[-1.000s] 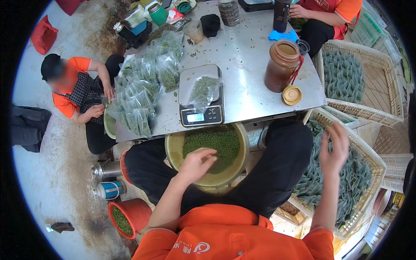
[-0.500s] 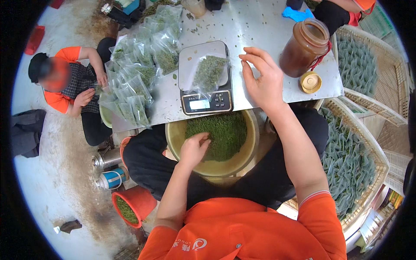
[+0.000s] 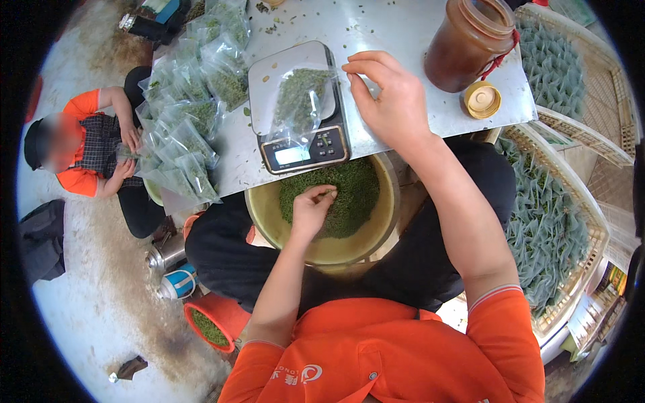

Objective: The person scoops green tea leaves from a bowl into small plastic bags, weighs each bag on a digital scale, and places the filled bags into a basket. The person repeats this process continuously.

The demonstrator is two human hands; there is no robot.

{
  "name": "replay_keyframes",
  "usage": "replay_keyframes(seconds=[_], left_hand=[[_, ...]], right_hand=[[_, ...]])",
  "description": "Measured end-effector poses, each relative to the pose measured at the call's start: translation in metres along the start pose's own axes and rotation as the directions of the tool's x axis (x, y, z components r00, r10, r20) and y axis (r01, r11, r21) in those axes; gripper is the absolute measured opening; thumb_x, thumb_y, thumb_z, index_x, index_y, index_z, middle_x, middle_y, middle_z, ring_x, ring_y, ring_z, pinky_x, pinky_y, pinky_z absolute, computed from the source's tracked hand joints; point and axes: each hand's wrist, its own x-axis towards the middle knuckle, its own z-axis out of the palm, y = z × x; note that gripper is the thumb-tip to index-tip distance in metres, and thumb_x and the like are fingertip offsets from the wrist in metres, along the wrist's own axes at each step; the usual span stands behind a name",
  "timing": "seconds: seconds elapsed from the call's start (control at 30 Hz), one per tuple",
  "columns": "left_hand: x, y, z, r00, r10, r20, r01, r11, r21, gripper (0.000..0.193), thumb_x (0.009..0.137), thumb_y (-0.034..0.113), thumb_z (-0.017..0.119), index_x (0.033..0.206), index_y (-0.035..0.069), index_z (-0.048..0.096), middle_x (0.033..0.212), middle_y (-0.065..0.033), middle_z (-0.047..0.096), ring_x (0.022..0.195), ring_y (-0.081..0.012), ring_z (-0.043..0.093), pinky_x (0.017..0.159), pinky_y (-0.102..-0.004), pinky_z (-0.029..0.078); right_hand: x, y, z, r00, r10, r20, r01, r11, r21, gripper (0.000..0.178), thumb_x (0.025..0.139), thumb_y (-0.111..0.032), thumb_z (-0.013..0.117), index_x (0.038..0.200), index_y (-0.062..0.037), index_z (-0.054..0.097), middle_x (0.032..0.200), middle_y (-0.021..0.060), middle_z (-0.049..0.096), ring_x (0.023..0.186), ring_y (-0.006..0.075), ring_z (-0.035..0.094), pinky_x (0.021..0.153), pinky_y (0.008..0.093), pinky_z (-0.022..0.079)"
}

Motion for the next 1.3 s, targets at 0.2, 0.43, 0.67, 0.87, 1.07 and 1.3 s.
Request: replay_keyframes(seconds=[0.2,0.43,0.67,0.87,1.07,1.3], left_hand=[[-0.051,0.041,-0.043,0.982,-0.126,0.142,0.184,0.814,-0.551,0.019,0.101,0.013,0.069,0.117,0.003,0.073,0.101,-0.0083,0.076,0.081,-0.0135,0.071,0.074,-0.0271,0.059],[-0.071,0.057,-0.061,0.996,0.003,0.095,0.069,0.663,-0.745,0.016,0.102,0.009,0.067,0.116,0.004,0.072,0.103,-0.0096,0.076,0.082,-0.0154,0.073,0.076,-0.0284,0.06],[-0.051,0.008,-0.057,0.983,0.177,0.043,-0.18,0.901,0.395,0.019,0.093,0.007,0.072,0.112,0.001,0.073,0.098,-0.0124,0.077,0.085,-0.023,0.075,0.073,-0.0338,0.058],[-0.024,0.006,-0.003,0.879,0.465,0.109,-0.43,0.671,0.604,0.023,0.086,0.011,0.075,0.109,0.01,0.075,0.107,-0.0109,0.073,0.092,-0.034,0.072,0.079,-0.0442,0.059],[-0.009,-0.016,0.014,0.926,0.354,0.129,-0.355,0.704,0.616,0.021,0.091,0.008,0.07,0.11,0.01,0.075,0.108,-0.0132,0.072,0.091,-0.0344,0.072,0.08,-0.0438,0.059],[-0.019,-0.013,-0.019,0.963,0.255,-0.083,-0.158,0.791,0.591,0.019,0.092,0.014,0.071,0.109,0.005,0.075,0.101,-0.0178,0.074,0.089,-0.0349,0.073,0.081,-0.0441,0.058]], right_hand=[[-0.002,-0.003,0.004,0.998,0.004,0.066,-0.004,1.0,-0.001,0.012,0.088,-0.008,0.07,0.098,-0.0103,0.077,0.105,0.0009,0.074,0.088,0.0265,0.072,0.076,0.036,0.058],[-0.012,-0.008,-0.001,0.977,-0.086,0.196,0.084,0.996,0.023,0.012,0.088,-0.01,0.069,0.098,-0.0099,0.077,0.093,0.0057,0.074,0.078,0.0296,0.072,0.069,0.0382,0.058],[-0.01,-0.01,-0.001,0.976,-0.084,0.2,0.089,0.996,-0.018,0.013,0.088,-0.01,0.067,0.095,-0.01,0.077,0.09,0.0052,0.074,0.076,0.0303,0.071,0.067,0.0396,0.058],[-0.011,-0.006,0.001,0.979,-0.075,0.188,0.08,0.997,-0.019,0.012,0.088,-0.011,0.066,0.093,-0.0105,0.078,0.091,0.0045,0.075,0.077,0.0297,0.071,0.068,0.0402,0.059],[-0.011,-0.005,0.003,0.979,-0.078,0.191,0.084,0.996,-0.026,0.013,0.089,-0.013,0.067,0.094,-0.0114,0.078,0.09,0.0037,0.074,0.075,0.0298,0.072,0.068,0.0403,0.059],[-0.011,-0.004,0.004,0.974,-0.094,0.208,0.106,0.993,-0.05,0.013,0.089,-0.013,0.067,0.095,-0.0119,0.079,0.089,0.0042,0.074,0.074,0.0301,0.072,0.068,0.0402,0.059]])
